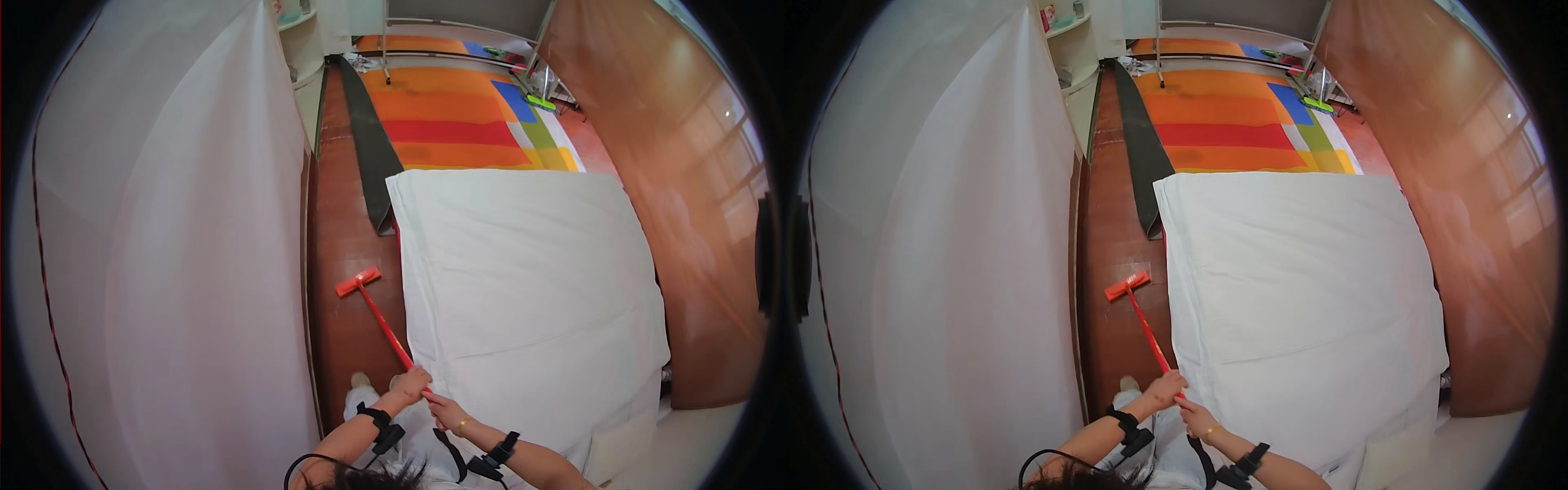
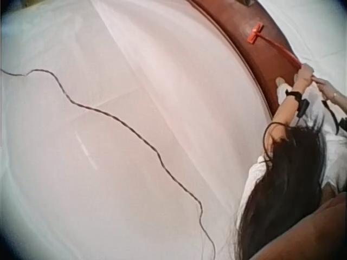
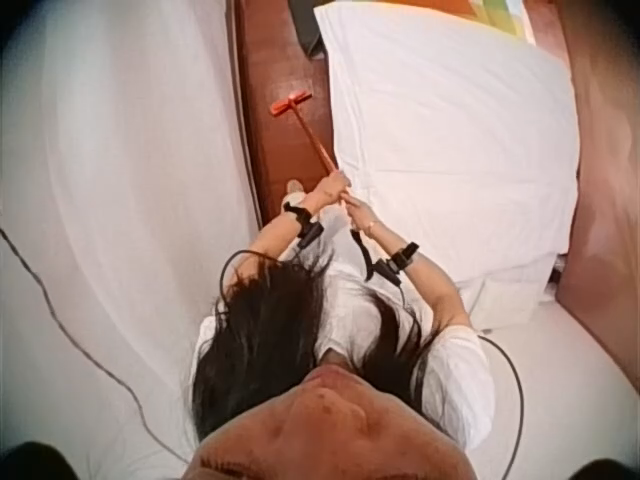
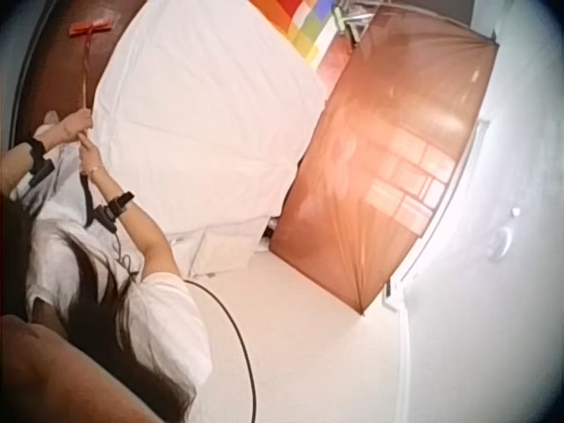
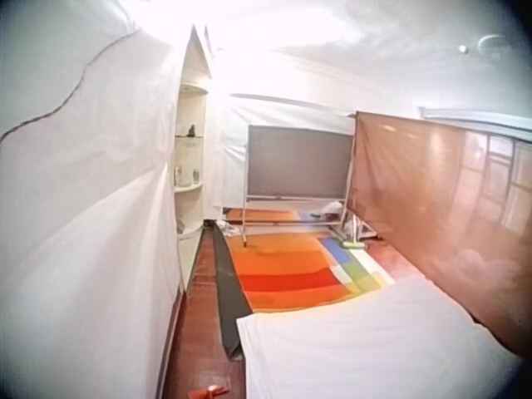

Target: The person is using a broom and a squeegee to sweep trash and clean the floor of a room.

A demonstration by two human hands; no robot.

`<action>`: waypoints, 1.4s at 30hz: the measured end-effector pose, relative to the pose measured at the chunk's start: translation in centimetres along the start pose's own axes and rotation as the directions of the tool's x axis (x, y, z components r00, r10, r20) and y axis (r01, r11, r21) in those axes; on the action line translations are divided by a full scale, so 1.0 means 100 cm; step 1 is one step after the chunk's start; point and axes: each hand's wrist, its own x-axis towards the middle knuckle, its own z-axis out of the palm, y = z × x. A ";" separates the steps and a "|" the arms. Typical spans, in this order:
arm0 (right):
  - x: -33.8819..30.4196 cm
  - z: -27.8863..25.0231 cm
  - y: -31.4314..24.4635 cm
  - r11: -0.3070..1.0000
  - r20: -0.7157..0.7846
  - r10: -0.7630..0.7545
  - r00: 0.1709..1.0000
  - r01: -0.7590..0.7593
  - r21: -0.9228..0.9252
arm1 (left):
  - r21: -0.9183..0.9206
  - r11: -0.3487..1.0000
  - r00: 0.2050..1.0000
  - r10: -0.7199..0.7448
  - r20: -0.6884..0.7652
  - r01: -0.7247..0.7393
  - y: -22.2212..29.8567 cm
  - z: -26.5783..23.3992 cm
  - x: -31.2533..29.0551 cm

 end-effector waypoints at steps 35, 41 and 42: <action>0.224 0.120 -0.365 0.953 0.080 0.000 0.997 -0.024 0.302 | -0.084 0.956 0.958 -0.277 0.068 0.282 -0.258 -0.320 0.166; 0.277 0.122 -0.429 0.963 0.111 -0.009 0.994 -0.022 0.269 | -0.139 0.900 0.911 -0.405 0.080 0.413 -0.297 -0.363 0.208; 0.289 0.122 -0.444 0.971 0.114 -0.002 0.993 -0.026 0.238 | -0.183 0.850 0.869 -0.480 0.117 0.494 -0.307 -0.375 0.216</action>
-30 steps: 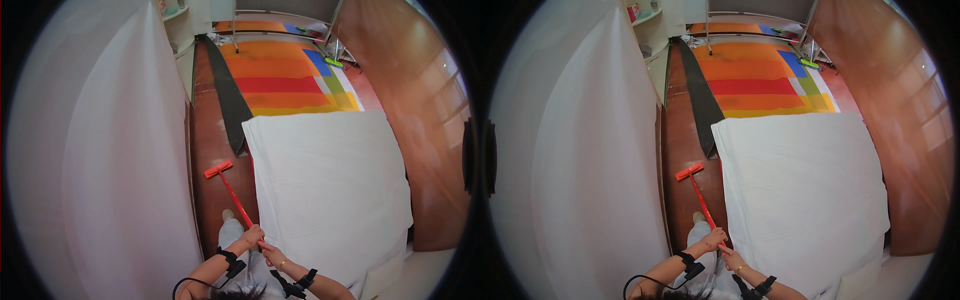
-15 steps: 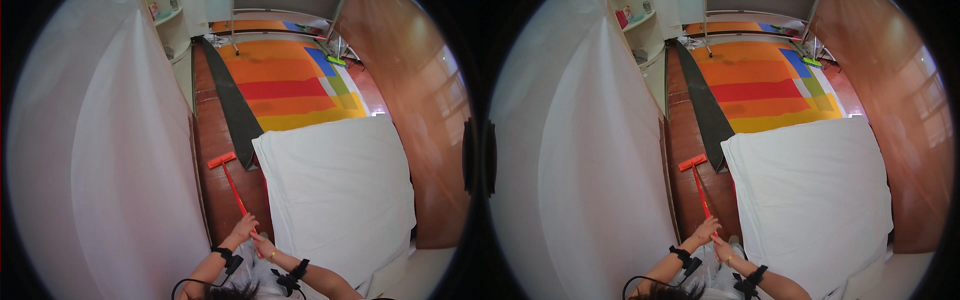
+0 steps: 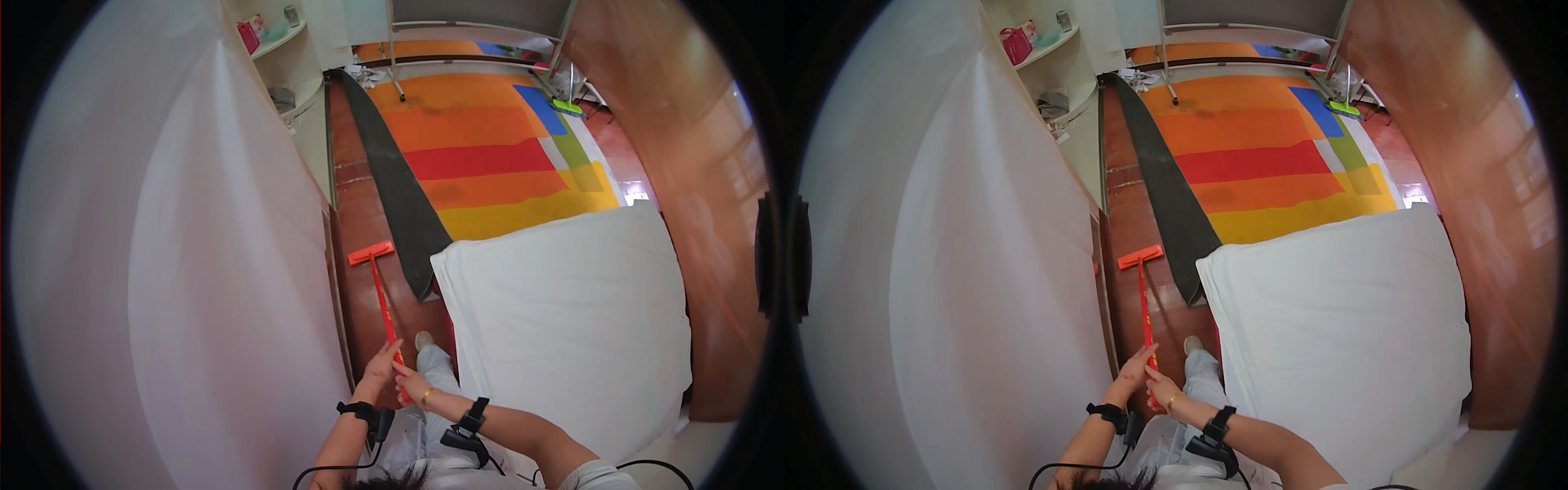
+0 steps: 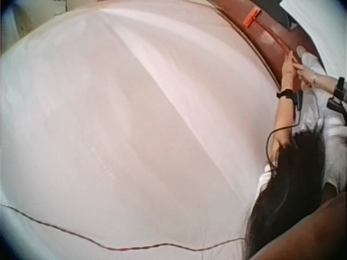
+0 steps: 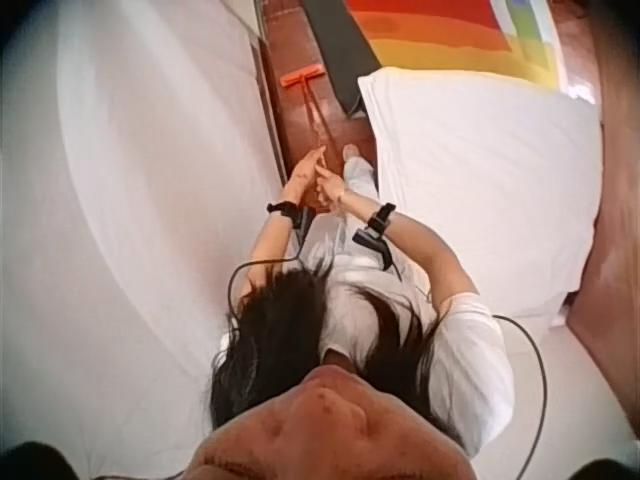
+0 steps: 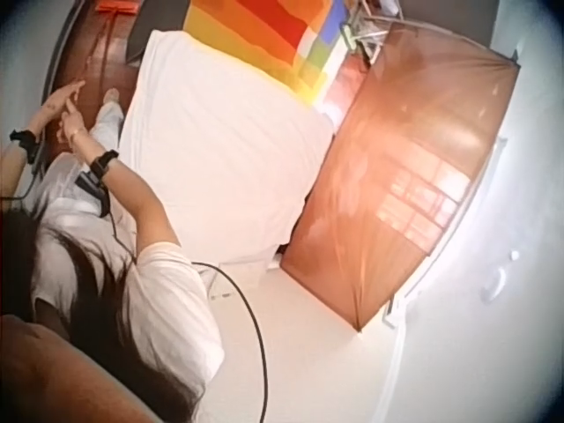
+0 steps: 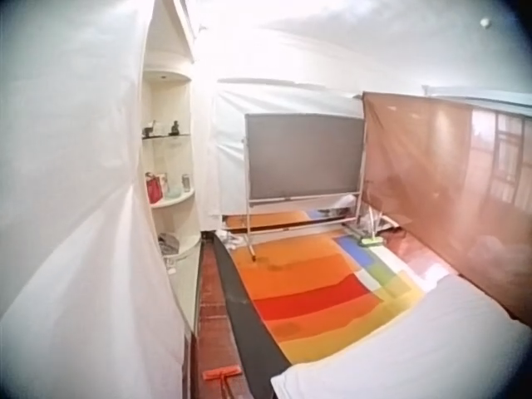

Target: The person is using a broom and a squeegee to sweep trash and clean the floor of a room.

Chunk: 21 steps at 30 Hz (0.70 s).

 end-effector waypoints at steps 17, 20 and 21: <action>0.082 0.035 -0.109 0.091 0.456 -0.021 0.890 0.455 -0.886 | -0.923 0.008 0.820 -0.462 0.339 0.386 0.017 -0.072 -0.033; 0.085 0.033 -0.113 -0.129 0.600 -0.019 0.800 0.593 -0.795 | -0.924 -0.116 0.847 -0.370 0.380 0.364 0.024 -0.078 -0.038; 0.086 0.032 -0.116 -0.204 0.636 -0.064 0.769 0.614 -0.763 | -0.906 -0.256 0.866 -0.293 0.405 0.337 0.028 -0.083 -0.038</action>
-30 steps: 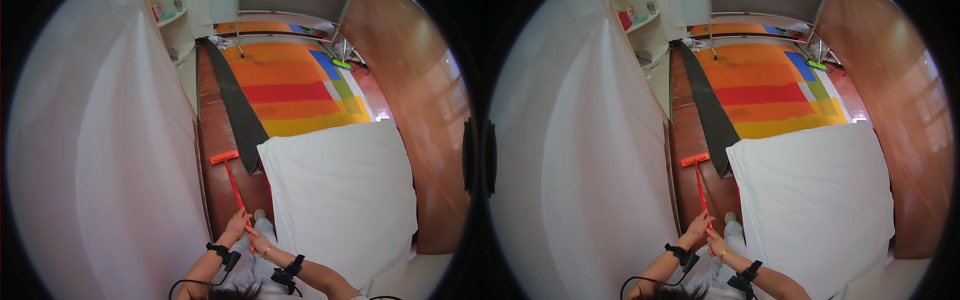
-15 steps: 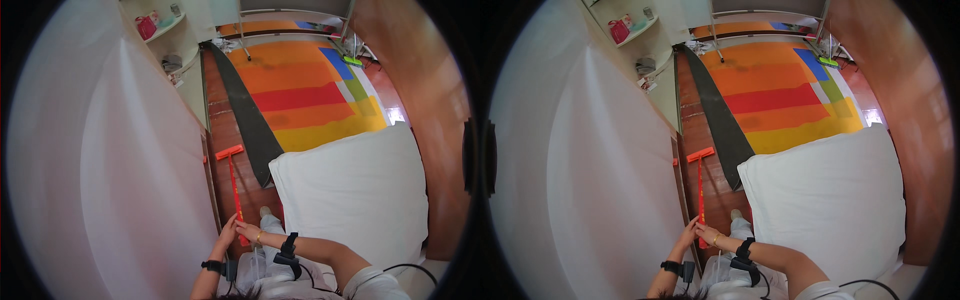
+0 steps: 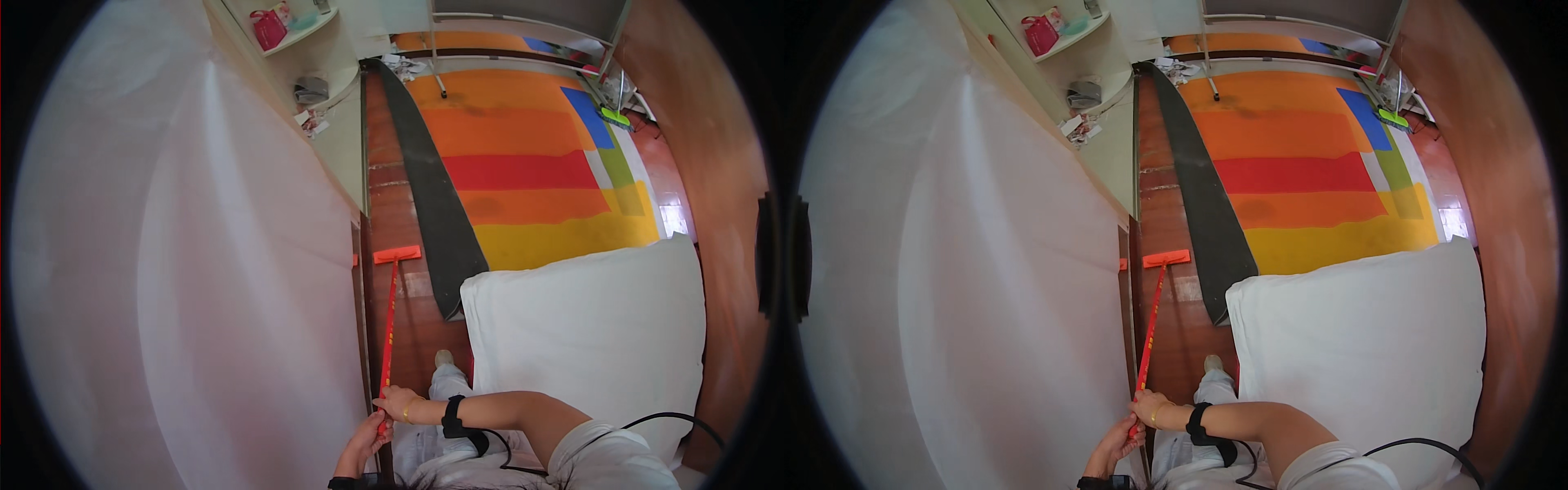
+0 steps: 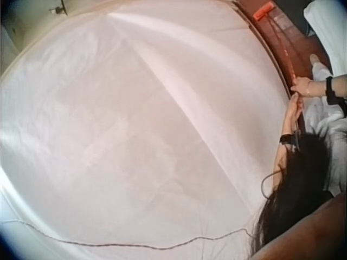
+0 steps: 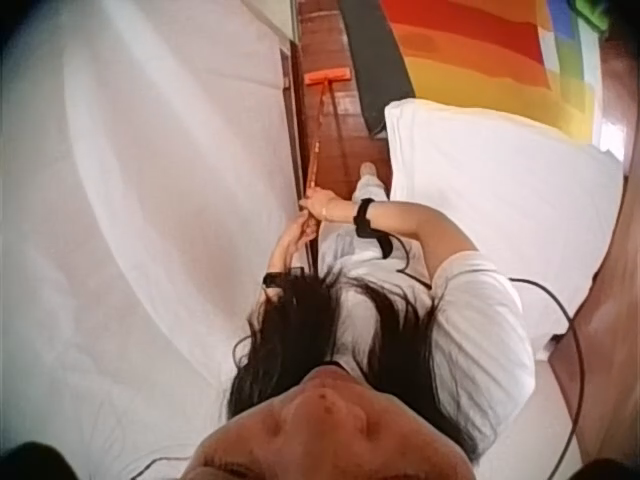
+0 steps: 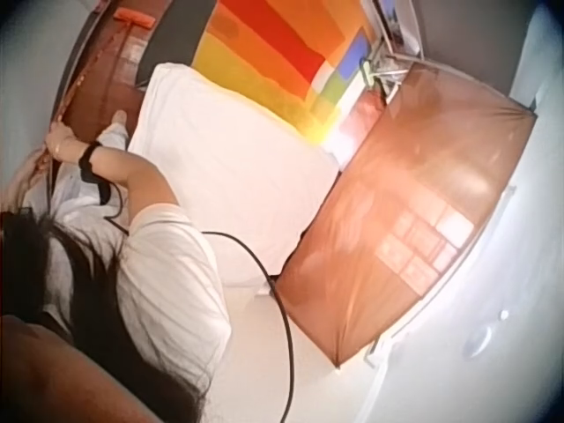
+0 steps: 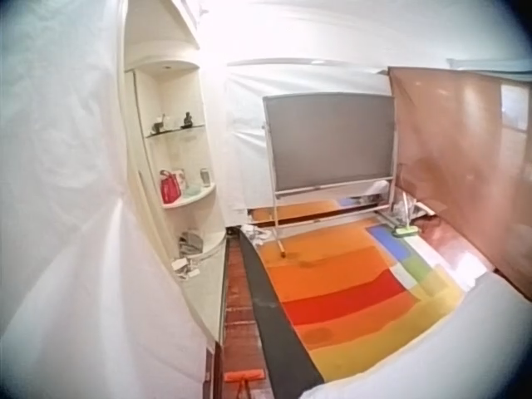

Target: The person is using a broom and a squeegee to sweep trash and clean the floor of a room.

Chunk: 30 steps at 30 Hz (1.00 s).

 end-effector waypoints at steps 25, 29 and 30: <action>0.055 -0.104 0.060 0.952 -0.356 0.088 0.930 -0.184 -0.246 | 0.087 0.991 0.993 0.108 -0.054 -0.103 0.117 0.088 0.064; 0.066 -0.117 0.057 0.974 -0.368 0.070 0.927 -0.143 -0.175 | 0.097 0.990 0.993 0.112 -0.047 -0.107 0.136 0.098 0.051; 0.071 -0.121 0.057 0.975 -0.359 0.075 0.930 -0.143 -0.168 | 0.101 0.990 0.992 0.103 -0.077 -0.095 0.144 0.102 0.051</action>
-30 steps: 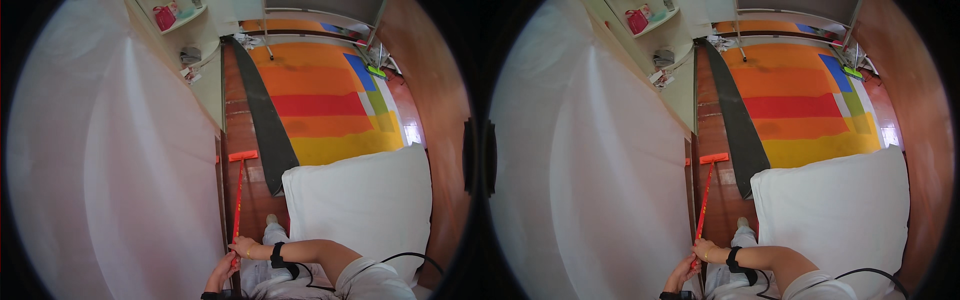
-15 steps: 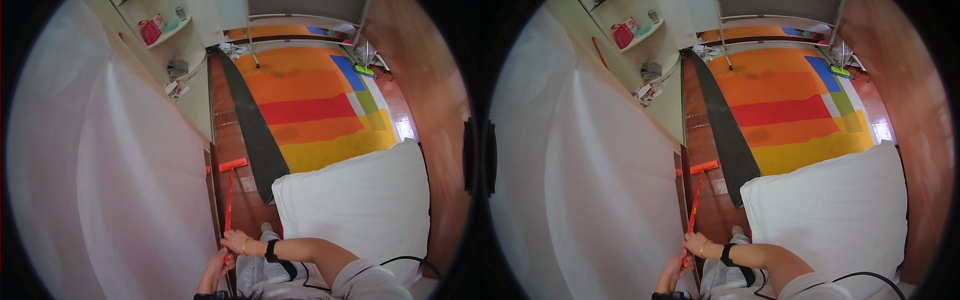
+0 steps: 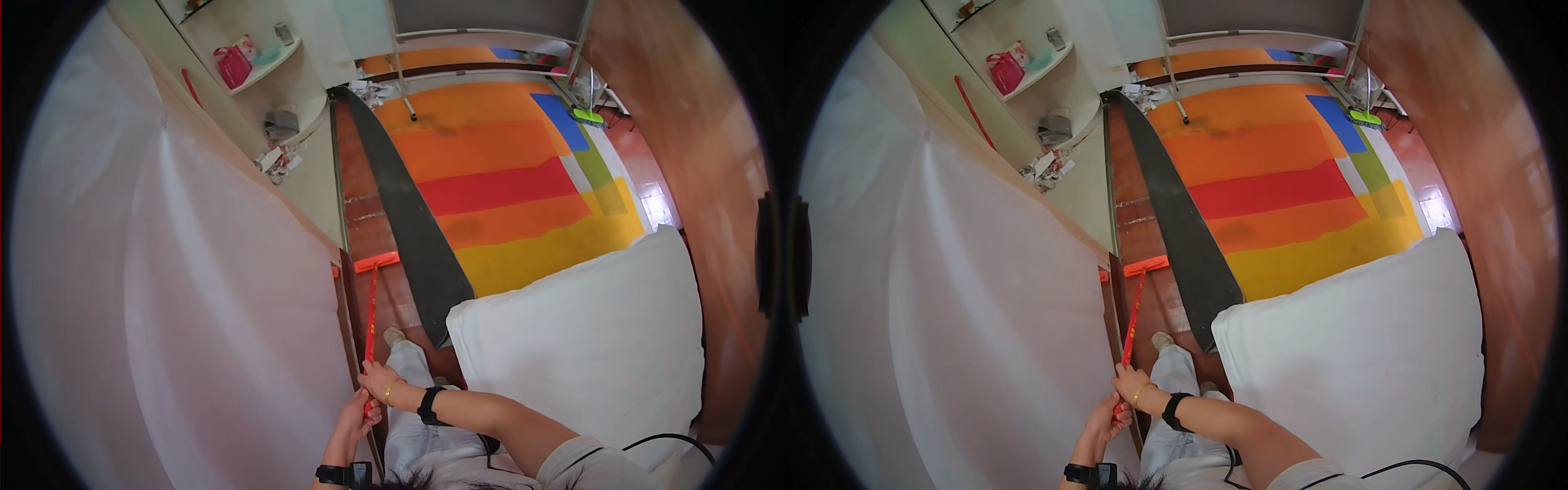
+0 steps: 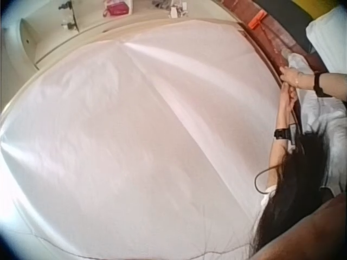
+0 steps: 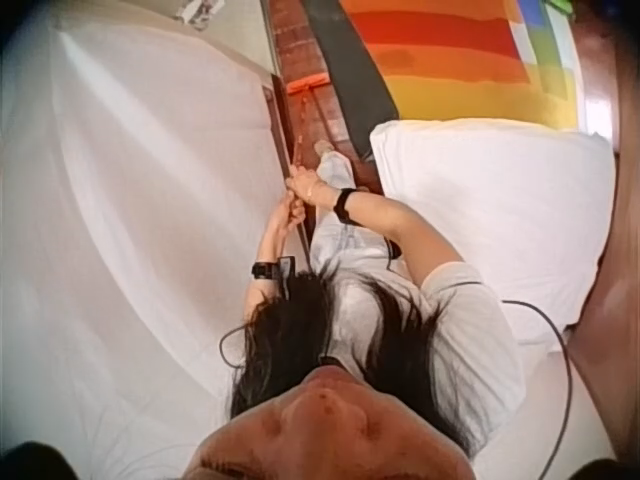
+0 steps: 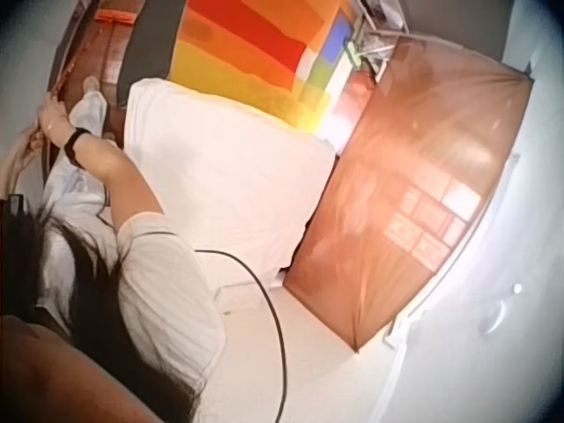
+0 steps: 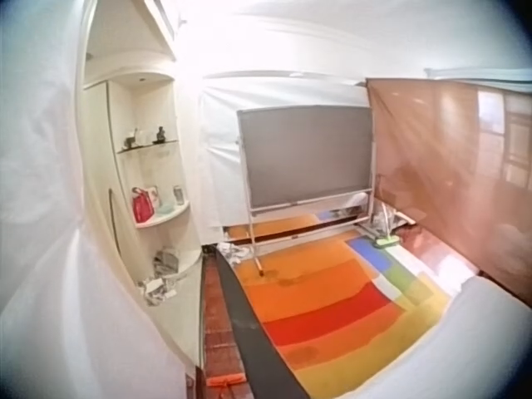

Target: The person is using a broom and a squeegee to sweep trash and clean the floor of a room.

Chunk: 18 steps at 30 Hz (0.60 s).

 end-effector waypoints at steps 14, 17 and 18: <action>0.137 -0.066 0.040 0.997 0.036 -0.032 0.999 0.034 -0.063 | 0.059 0.998 0.995 -0.044 0.086 0.039 0.151 0.018 0.040; 0.161 -0.080 0.051 0.997 0.046 0.007 0.999 -0.004 -0.071 | 0.088 0.996 0.998 -0.032 0.048 0.027 0.174 0.028 0.060; 0.174 -0.089 0.063 0.997 0.002 -0.009 1.000 0.009 -0.078 | 0.099 0.995 0.999 -0.026 0.026 0.024 0.186 0.035 0.071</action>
